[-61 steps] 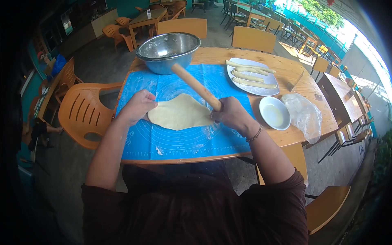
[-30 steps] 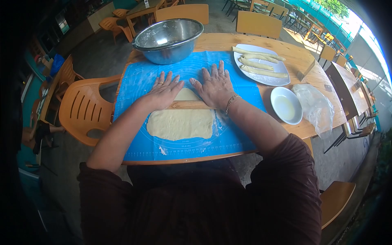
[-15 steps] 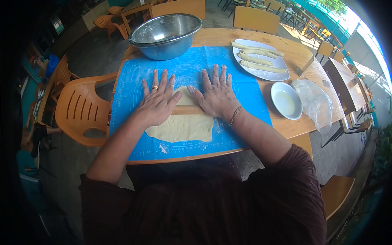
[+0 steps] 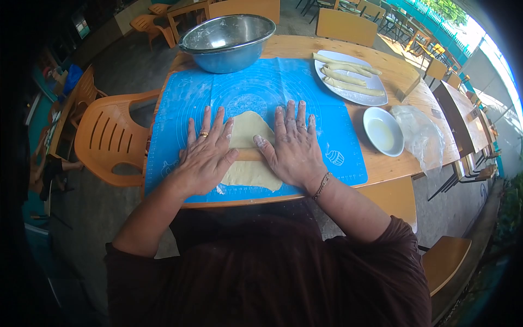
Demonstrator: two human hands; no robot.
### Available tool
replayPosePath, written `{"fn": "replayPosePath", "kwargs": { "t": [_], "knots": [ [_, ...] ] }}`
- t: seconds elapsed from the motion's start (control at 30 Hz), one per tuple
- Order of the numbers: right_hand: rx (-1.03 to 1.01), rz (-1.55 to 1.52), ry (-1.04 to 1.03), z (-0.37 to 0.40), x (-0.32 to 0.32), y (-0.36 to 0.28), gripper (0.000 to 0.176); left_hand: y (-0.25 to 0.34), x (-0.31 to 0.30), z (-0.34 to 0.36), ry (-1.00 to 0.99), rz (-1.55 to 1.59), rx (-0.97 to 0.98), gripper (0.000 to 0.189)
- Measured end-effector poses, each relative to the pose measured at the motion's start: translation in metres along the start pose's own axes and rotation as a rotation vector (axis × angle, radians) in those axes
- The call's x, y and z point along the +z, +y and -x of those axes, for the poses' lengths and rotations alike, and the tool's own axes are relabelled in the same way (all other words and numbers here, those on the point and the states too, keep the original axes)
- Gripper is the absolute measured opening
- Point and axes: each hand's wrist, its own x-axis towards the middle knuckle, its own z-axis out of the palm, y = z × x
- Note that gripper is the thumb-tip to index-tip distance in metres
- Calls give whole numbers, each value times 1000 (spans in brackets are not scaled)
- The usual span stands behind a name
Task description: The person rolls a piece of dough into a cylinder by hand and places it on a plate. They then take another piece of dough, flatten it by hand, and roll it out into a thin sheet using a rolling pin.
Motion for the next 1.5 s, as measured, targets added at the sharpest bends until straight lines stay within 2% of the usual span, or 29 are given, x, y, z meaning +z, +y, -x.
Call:
{"fn": "replayPosePath", "kwargs": {
  "t": [0.27, 0.57, 0.83, 0.97, 1.0, 1.03, 1.1, 1.17, 1.2, 1.27, 1.37, 1.4, 1.5],
  "knots": [
    [-70, -41, 47, 39, -6, -12, 81, 1, 4, 34, 50, 34, 138, 77],
    [-252, -112, 47, 77, -23, -20, 89, 8, 1, 72, 93, 38, 220, 81],
    [-344, -147, -200, 85, -45, -18, 81, 9, -3, 90, 22, 105, 253, 78],
    [-344, -204, -257, 72, -45, -12, 74, -1, -6, 78, 0, 129, 284, 76],
    [-335, -175, -203, 67, -40, -10, 72, -4, -6, 71, -5, 131, 283, 76],
    [-327, -145, -150, 61, -36, -7, 71, -7, -6, 61, 0, 86, 259, 76],
    [-284, -102, -170, 40, -29, -2, 74, -10, -7, 35, 10, 39, 237, 76],
    [-131, -99, -170, 16, -17, 7, 79, -11, -11, 5, -134, -78, 69, 76],
    [-126, -99, -167, 4, -13, 10, 79, -14, -11, -9, -135, -80, 74, 76],
    [33, -55, -186, -23, -5, 17, 83, -21, -5, -37, -125, -20, -70, 77],
    [120, -15, -105, -56, 8, 29, 84, -30, 6, -73, -57, -94, -162, 82],
    [95, 42, -45, -62, 10, 31, 83, -25, -2, -79, -128, -117, -228, 77],
    [116, 42, -43, -65, 9, 31, 82, -27, 0, -83, -117, -80, -231, 75]
  ]
}}
